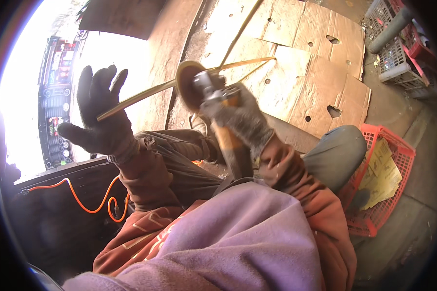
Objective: The person sands the joints of a thin metal frame using a power sander.
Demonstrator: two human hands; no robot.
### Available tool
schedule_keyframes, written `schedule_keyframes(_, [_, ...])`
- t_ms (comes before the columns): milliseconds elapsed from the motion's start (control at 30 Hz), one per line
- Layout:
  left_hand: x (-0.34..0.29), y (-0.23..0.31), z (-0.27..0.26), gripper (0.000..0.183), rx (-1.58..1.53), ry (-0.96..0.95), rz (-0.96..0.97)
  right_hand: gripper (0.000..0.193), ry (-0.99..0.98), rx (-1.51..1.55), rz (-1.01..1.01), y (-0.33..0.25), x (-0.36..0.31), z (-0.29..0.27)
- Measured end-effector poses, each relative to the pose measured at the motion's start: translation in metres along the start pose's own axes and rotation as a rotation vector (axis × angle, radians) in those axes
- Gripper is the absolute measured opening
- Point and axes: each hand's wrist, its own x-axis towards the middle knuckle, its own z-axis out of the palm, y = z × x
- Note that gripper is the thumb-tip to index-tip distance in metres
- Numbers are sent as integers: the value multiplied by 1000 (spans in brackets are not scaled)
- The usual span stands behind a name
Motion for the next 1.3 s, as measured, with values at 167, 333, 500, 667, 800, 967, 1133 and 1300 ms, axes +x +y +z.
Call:
schedule_keyframes(167, [0, -7, -7, 111, 108, 25, -20, 47, -53, -31, -42, -1, -2, 13])
schedule_keyframes(333, [4, -3, -1, 111, 173, 27, 7, 44, -206, -285, -232, 8, -13, 30])
schedule_keyframes(500, [11, -6, 9, 111, 253, 6, 15, 41, 116, -142, 1, 1, 7, -25])
schedule_keyframes(667, [10, -1, 4, 103, 282, 59, 3, 45, -130, 12, -133, 10, -11, 38])
schedule_keyframes(800, [16, -6, 12, 110, 300, 37, 8, 48, -84, -128, -217, 10, -6, 18])
schedule_keyframes(967, [19, -6, 14, 109, 305, 37, -19, 41, 33, -61, -13, -10, 5, -15])
schedule_keyframes(1133, [18, -1, 13, 96, 299, 4, 30, 46, -137, -130, -286, 1, -15, 39])
schedule_keyframes(1300, [21, 4, 9, 95, 272, -71, 46, 43, 32, -59, -47, -11, 0, -8])
